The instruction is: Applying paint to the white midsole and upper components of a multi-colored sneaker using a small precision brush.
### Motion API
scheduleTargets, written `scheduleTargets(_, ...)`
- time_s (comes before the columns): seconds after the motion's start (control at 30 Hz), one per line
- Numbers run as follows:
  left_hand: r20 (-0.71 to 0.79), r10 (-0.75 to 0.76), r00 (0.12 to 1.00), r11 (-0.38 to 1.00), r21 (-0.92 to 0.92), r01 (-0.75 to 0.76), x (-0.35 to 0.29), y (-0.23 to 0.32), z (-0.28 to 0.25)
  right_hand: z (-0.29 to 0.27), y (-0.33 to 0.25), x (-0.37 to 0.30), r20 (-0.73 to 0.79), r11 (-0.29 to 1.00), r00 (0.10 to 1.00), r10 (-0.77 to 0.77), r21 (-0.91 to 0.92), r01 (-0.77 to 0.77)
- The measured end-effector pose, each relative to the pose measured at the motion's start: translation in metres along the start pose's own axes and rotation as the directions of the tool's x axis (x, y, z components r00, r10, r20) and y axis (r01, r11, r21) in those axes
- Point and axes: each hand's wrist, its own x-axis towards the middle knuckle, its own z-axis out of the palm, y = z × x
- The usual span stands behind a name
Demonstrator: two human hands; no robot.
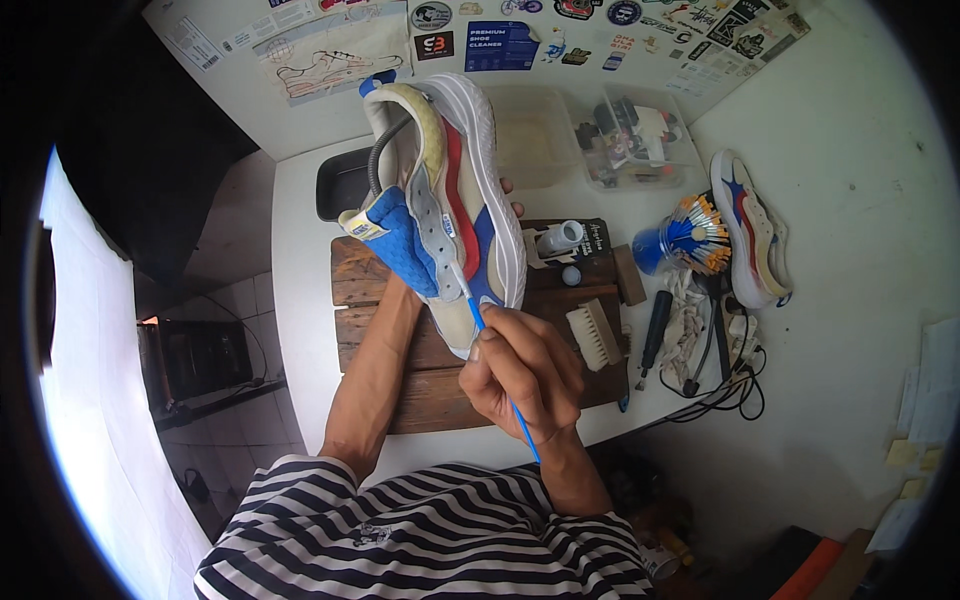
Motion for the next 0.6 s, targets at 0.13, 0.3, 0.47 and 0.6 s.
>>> scheduleTargets(0.13,0.017,-0.007,1.0,1.0,0.003,0.007,0.001,0.001,-0.003,0.004,0.002,-0.001,0.003,1.0,1.0,0.003,-0.028,-0.003)
scheduleTargets(0.3,-0.002,0.01,1.0,0.998,0.069,-0.01,0.002,0.001,-0.003,0.0,-0.001,0.0,-0.011,1.0,1.0,0.014,0.001,-0.014)
scheduleTargets(0.47,0.05,-0.024,0.998,0.999,-0.023,0.025,0.003,0.001,-0.009,0.005,0.002,-0.001,0.009,1.0,1.0,0.013,-0.027,-0.013)
scheduleTargets(0.6,0.101,-0.026,0.995,1.0,-0.013,0.028,0.003,0.002,-0.008,0.003,-0.001,-0.001,-0.01,1.0,1.0,0.019,0.022,-0.019)
